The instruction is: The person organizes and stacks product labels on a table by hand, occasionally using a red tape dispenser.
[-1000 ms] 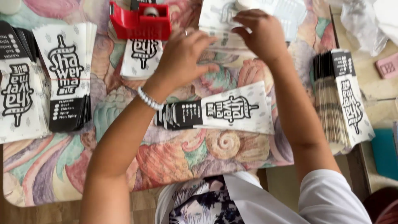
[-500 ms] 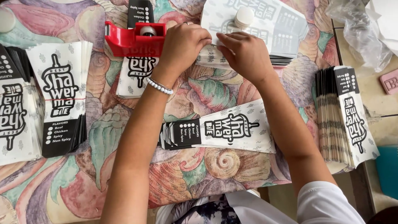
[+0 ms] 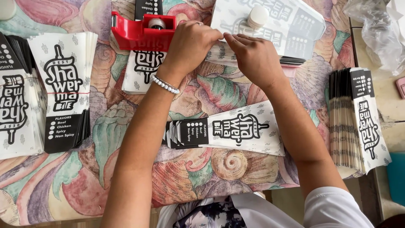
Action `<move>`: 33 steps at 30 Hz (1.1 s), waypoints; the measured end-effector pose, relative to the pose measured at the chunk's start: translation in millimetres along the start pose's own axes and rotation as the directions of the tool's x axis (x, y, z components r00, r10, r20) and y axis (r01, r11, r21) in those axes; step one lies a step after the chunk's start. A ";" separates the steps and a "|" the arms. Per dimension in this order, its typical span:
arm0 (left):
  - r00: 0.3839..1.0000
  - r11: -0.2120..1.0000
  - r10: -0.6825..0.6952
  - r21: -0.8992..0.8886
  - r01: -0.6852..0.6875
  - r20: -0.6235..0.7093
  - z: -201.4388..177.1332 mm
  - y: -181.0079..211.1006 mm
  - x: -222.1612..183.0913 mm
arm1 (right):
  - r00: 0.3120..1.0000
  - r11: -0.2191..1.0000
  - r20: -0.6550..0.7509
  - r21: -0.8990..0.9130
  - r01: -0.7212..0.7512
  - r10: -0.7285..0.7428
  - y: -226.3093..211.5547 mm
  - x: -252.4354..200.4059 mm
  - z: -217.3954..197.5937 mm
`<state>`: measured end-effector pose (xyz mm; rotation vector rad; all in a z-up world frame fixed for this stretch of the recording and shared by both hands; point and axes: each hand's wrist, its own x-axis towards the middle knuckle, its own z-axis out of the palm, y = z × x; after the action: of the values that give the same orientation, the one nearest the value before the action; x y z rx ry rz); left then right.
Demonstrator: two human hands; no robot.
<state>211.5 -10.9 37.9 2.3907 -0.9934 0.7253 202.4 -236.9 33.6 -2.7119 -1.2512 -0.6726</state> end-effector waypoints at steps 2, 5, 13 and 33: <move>0.995 1.000 -0.006 -0.012 0.005 -0.101 2.4 0.4 1.2 | 0.998 1.000 -0.061 -0.022 0.017 -0.018 2.8 -1.1 3.8; 0.976 0.990 -0.086 -0.123 0.062 -0.202 3.3 5.7 3.1 | 0.985 0.970 -0.167 0.244 0.004 0.038 -0.2 8.4 -5.8; 0.953 0.982 -0.171 -0.117 0.145 -0.250 1.0 8.8 5.2 | 0.851 0.553 -0.027 0.771 -0.315 0.524 10.3 5.3 -0.2; 0.868 0.807 -0.436 -0.531 0.259 -0.238 12.3 3.2 7.2 | 0.897 0.592 -0.102 0.782 -0.196 0.430 13.2 5.2 -9.5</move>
<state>217.1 -23.7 33.6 1.8406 -0.4773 0.6361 211.8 -244.3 45.8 -1.9465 -0.6966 -0.3432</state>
